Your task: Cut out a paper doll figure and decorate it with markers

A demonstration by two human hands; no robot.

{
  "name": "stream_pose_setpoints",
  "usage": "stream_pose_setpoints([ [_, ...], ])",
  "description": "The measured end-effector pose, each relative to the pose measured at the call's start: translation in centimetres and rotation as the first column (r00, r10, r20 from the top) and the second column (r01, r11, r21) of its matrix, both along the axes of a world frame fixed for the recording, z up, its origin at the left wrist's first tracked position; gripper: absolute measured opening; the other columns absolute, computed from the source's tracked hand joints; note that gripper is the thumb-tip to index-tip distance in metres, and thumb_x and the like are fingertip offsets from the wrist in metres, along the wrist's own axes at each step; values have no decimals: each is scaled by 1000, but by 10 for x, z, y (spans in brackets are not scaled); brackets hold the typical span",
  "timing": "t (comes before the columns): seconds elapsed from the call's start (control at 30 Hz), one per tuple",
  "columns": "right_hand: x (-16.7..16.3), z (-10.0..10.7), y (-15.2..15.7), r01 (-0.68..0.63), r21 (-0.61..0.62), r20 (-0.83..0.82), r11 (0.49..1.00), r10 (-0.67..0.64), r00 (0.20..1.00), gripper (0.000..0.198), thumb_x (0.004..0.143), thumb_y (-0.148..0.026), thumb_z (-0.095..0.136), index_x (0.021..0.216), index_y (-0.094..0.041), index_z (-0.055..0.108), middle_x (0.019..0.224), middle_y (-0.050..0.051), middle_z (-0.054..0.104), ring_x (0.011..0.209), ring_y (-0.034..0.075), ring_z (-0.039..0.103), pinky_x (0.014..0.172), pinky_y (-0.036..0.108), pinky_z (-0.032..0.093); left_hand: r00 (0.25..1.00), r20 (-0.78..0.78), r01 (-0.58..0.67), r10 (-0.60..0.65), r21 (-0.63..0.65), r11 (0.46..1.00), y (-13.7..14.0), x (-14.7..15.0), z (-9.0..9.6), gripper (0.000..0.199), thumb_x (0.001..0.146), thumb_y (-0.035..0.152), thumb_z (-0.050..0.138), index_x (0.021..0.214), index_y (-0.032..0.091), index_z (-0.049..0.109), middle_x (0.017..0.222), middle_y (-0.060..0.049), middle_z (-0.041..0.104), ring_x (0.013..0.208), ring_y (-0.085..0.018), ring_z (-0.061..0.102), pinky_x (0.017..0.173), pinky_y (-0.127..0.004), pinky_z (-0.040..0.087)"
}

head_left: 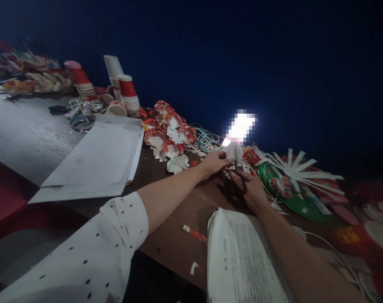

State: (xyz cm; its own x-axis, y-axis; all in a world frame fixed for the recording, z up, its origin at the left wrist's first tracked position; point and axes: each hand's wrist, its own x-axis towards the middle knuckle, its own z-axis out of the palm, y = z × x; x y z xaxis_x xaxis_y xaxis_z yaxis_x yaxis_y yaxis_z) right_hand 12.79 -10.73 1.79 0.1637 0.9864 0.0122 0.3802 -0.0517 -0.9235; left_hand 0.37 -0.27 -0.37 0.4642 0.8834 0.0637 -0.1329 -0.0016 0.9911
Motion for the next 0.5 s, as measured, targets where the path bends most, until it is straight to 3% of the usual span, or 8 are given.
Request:
stream_pose_setpoints([
  [0.13, 3, 1, -2, -36, -19, 49, 999, 37, 998, 45, 74, -62, 64, 68, -17, 63, 52, -1, 55, 47, 11, 46, 45, 24, 33, 996, 19, 84, -83, -13, 996, 2, -2, 2, 20, 73, 28, 69, 78, 10, 60, 66, 0, 59, 63, -10, 53, 65, -23, 43],
  [0.27, 6, 0, -2, -76, -28, 34, 997, 77, 996, 43, 77, -60, 62, 71, -17, 64, 53, 0, 56, 47, 11, 47, 45, 25, 35, 976, 112, 197, -184, -113, 974, 3, -3, 4, 22, 71, 26, 72, 78, 10, 60, 67, 0, 60, 61, -10, 54, 64, -24, 43],
  [0.5, 7, 1, -3, -94, -16, 15, 995, 94, 995, 42, 79, -58, 62, 65, -18, 58, 51, -1, 54, 46, 11, 47, 44, 24, 35, 963, 175, 238, -206, -184, 954, 4, -4, 2, 23, 69, 24, 76, 76, 9, 60, 63, 1, 58, 58, -7, 53, 64, -23, 44],
])
